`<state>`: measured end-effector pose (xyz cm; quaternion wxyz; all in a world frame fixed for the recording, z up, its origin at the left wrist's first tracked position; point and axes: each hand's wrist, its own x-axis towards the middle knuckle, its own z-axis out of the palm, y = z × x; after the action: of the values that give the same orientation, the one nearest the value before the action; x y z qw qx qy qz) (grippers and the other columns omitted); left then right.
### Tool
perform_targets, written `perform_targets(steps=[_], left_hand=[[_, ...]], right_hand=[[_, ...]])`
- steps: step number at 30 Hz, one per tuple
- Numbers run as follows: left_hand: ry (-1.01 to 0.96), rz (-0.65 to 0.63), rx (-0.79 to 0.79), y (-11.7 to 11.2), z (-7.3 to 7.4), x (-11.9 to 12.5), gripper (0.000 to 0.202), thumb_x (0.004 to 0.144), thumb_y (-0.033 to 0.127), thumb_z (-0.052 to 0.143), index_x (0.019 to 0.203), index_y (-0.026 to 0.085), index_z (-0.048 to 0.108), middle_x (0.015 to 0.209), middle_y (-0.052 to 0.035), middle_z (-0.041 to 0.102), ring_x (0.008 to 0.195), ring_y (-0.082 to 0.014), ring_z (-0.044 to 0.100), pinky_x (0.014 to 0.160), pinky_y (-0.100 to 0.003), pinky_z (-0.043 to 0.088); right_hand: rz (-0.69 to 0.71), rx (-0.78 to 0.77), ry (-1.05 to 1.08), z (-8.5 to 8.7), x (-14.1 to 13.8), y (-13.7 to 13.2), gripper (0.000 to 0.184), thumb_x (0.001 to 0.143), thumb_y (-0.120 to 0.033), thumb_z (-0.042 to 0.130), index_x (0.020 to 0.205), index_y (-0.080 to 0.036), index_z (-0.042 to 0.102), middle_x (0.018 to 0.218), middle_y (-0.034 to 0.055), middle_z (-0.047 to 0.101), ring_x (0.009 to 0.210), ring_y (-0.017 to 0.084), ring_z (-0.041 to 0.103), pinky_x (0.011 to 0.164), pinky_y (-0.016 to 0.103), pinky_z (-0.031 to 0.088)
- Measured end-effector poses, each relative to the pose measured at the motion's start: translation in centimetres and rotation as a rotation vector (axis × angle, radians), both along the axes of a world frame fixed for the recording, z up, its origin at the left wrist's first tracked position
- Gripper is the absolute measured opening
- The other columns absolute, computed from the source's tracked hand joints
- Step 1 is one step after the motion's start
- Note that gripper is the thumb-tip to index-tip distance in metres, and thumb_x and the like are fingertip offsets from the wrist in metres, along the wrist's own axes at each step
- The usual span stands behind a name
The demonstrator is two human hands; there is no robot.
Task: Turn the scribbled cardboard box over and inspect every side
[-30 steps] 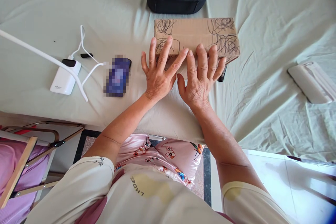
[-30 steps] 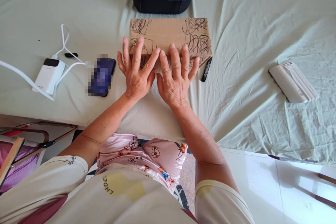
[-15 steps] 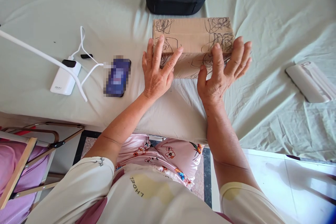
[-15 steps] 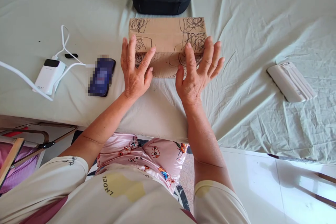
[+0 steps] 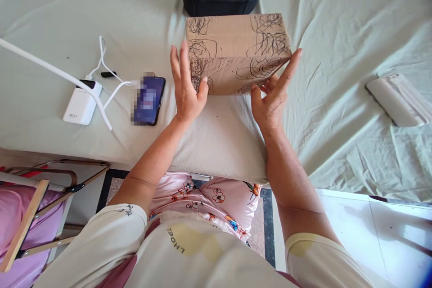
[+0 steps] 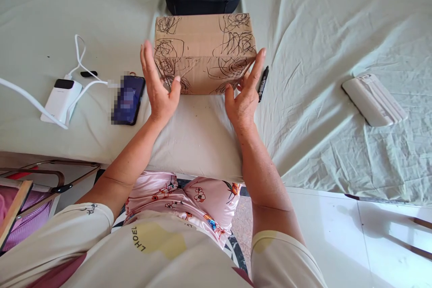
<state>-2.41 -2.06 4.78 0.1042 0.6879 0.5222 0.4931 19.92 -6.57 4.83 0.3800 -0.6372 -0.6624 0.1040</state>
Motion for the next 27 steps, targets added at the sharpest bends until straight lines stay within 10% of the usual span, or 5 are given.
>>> perform_targets(steps=[9, 16, 27], left_hand=[[-0.1, -0.062, -0.33, 2.8, -4.4, -0.7, 0.083, 0.093, 0.05, 0.071, 0.159, 0.022, 0.029, 0.169, -0.0166, 0.046, 0.159, -0.0263, 0.046, 0.134, -0.041, 0.037], [-0.07, -0.045, -0.316, 2.7, -4.2, -0.8, 0.087, 0.093, 0.064, 0.066, 0.159, 0.019, 0.03, 0.164, -0.0183, 0.05, 0.155, -0.0283, 0.05, 0.129, -0.039, 0.042], [-0.203, -0.041, -0.103, 3.5, -5.1, -1.5, 0.089, 0.088, 0.094, 0.042, 0.151, 0.031, 0.041, 0.145, -0.0105, 0.062, 0.13, -0.0265, 0.065, 0.118, -0.043, 0.048]], right_hand=[[-0.065, -0.009, 0.004, -4.4, 2.4, 2.5, 0.088, 0.092, -0.048, 0.058, 0.169, -0.029, 0.021, 0.116, 0.0092, 0.074, 0.101, 0.03, 0.074, 0.091, 0.051, 0.06], [-0.076, -0.053, 0.033, -4.1, 2.4, 2.4, 0.09, 0.091, -0.048, 0.057, 0.168, -0.026, 0.019, 0.109, 0.0083, 0.074, 0.09, 0.027, 0.073, 0.084, 0.048, 0.06], [-0.014, 0.33, 0.083, -3.6, 3.0, 2.3, 0.073, 0.102, -0.065, 0.052, 0.165, -0.034, 0.029, 0.139, 0.0134, 0.065, 0.101, 0.024, 0.07, 0.09, 0.045, 0.062]])
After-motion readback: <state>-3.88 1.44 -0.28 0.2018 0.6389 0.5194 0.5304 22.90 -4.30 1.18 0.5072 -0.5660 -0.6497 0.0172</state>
